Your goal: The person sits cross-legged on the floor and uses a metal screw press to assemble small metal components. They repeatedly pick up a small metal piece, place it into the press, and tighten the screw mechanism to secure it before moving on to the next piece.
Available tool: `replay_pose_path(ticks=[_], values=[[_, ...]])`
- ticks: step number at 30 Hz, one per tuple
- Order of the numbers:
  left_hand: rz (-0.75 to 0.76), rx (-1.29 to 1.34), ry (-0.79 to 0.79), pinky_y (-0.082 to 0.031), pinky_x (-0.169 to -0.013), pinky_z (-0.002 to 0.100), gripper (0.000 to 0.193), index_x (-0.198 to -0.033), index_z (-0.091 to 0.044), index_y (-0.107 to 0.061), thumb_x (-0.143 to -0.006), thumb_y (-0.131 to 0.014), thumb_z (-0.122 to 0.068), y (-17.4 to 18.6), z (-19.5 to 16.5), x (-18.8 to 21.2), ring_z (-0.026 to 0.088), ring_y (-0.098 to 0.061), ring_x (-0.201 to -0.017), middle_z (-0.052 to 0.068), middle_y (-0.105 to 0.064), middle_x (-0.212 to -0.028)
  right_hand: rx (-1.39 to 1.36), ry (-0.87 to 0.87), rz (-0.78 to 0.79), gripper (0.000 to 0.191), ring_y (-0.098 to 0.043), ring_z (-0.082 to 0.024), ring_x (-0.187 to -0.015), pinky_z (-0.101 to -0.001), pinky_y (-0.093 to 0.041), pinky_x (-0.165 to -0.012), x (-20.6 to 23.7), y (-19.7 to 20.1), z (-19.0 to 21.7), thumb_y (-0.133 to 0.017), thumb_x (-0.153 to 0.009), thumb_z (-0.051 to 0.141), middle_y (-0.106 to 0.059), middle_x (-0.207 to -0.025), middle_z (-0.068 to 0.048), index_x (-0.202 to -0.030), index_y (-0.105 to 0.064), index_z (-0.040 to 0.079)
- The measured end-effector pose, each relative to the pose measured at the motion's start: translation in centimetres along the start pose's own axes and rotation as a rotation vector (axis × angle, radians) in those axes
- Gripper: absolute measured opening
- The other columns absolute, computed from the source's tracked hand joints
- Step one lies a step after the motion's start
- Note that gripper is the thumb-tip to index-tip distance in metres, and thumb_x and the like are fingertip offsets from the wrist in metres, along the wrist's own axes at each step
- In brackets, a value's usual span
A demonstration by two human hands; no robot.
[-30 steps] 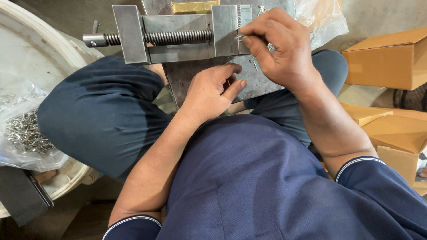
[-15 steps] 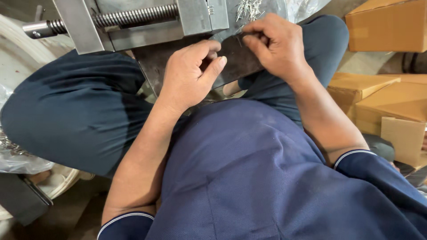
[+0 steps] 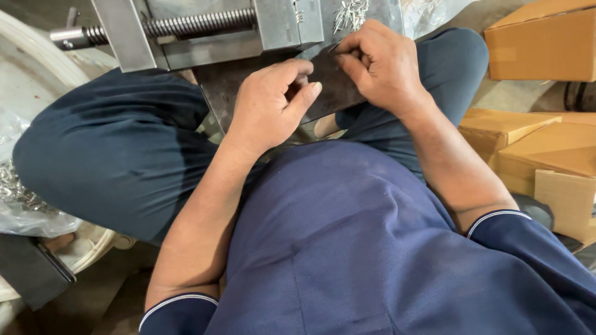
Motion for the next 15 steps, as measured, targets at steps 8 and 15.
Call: replay_pose_path(ticks=[8,15], values=[[0.044,-0.07,-0.041,-0.051,-0.068,0.042,0.023,-0.106,-0.006,-0.07,-0.099,-0.071,-0.027,-0.2,0.1,0.1,0.034,-0.068,-0.082,0.012,-0.07,-0.088,-0.296,-0.05,-0.099,0.013,-0.055,-0.011,-0.077,-0.023,-0.046,-0.066,1.3,-1.4,2.2,-0.079,-0.106,0.005,-0.062,-0.099,-0.005,-0.106,-0.066,0.001],[0.02,-0.036,-0.021,-0.048,-0.066,0.045,0.017,-0.094,-0.005,-0.063,-0.1,-0.066,-0.019,0.4,0.1,-0.1,0.039,-0.064,-0.081,0.015,-0.065,-0.085,-0.87,-0.226,-0.035,0.016,-0.06,-0.006,-0.093,-0.0216,-0.051,-0.085,0.8,-3.5,1.5,-0.072,-0.107,0.006,-0.064,-0.109,0.0,-0.117,-0.061,0.001]])
Point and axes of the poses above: each hand's wrist, its own x-axis away from the middle knuckle, its own y-axis out of the back of the hand, z = x × y, the point moved 6 cm from there along -x, towards the middle knuckle
